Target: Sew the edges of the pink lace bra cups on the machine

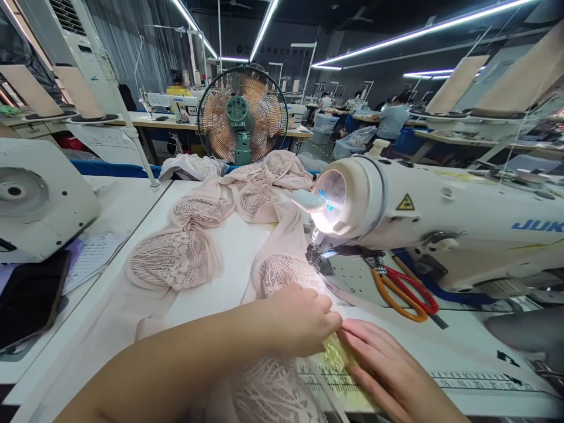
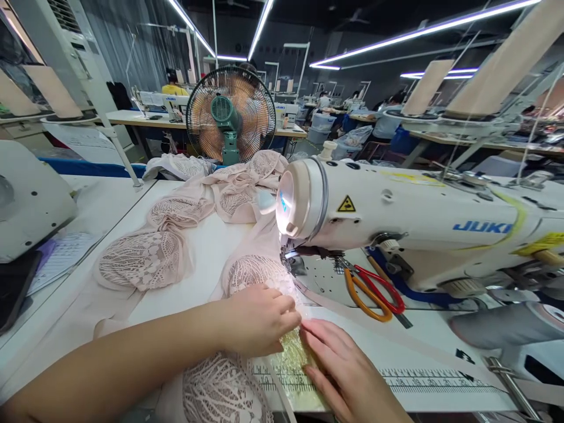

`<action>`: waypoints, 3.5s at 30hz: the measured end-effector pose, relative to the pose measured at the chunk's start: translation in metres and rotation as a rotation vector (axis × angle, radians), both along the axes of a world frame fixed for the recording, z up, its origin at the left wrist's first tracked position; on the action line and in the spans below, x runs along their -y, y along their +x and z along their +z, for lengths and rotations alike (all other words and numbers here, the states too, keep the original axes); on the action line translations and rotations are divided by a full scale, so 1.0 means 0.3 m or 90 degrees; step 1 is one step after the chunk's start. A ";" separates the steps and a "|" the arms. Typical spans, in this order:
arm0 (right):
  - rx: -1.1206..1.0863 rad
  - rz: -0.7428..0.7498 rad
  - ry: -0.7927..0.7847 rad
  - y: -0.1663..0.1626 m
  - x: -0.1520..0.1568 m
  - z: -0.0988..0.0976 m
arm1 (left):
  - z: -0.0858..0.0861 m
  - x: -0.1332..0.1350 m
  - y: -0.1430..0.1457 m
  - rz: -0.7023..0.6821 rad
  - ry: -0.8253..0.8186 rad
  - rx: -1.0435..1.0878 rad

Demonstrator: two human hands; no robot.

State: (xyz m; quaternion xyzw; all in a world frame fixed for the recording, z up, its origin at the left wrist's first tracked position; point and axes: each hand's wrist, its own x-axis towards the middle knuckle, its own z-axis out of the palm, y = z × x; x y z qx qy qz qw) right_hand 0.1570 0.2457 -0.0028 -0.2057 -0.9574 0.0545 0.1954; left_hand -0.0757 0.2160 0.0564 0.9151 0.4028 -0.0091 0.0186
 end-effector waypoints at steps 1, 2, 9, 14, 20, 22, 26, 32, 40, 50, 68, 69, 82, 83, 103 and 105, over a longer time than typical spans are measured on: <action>0.006 -0.002 0.016 0.003 0.006 0.000 | -0.007 0.003 -0.001 -0.003 0.026 0.002; 0.019 -0.003 0.030 0.004 0.008 0.003 | -0.013 0.005 -0.002 -0.009 0.046 -0.002; 0.080 0.013 0.056 -0.042 -0.015 0.055 | -0.034 -0.004 -0.018 -0.022 0.078 -0.020; 0.065 0.009 0.039 -0.068 -0.032 0.046 | -0.050 -0.037 -0.040 -0.021 0.107 -0.005; 0.073 -0.006 0.021 -0.103 -0.052 0.051 | -0.073 -0.077 -0.066 -0.014 0.139 0.007; 0.078 -0.006 0.032 -0.120 -0.063 0.055 | -0.078 -0.087 -0.075 -0.011 0.147 0.014; 0.085 -0.020 0.036 -0.158 -0.083 0.063 | -0.090 -0.102 -0.092 -0.001 0.155 0.022; 0.089 -0.051 0.037 -0.205 -0.096 0.071 | -0.099 -0.121 -0.109 0.036 0.142 0.017; 0.027 -0.053 0.064 -0.205 -0.091 0.038 | -0.081 -0.130 -0.119 0.057 0.113 0.009; -0.008 -0.051 0.005 -0.175 -0.100 0.019 | -0.069 -0.145 -0.125 0.084 0.075 0.015; -0.034 -0.055 0.008 -0.177 -0.095 0.024 | -0.079 -0.179 -0.140 0.229 0.087 -0.054; -0.040 -0.056 -0.002 -0.176 -0.097 0.023 | -0.081 -0.181 -0.142 0.234 0.088 -0.055; 0.017 -0.057 -0.317 -0.140 0.006 0.067 | -0.005 -0.098 -0.058 -0.003 -0.020 0.156; 0.016 -0.053 -0.314 -0.146 0.017 0.072 | 0.002 -0.090 -0.047 -0.033 -0.078 0.144; -0.153 -0.237 -0.342 -0.231 0.078 0.077 | -0.060 -0.126 -0.110 0.481 -0.027 0.287; -0.114 -0.286 -0.337 -0.233 0.056 0.082 | -0.040 -0.100 -0.092 0.461 -0.045 0.202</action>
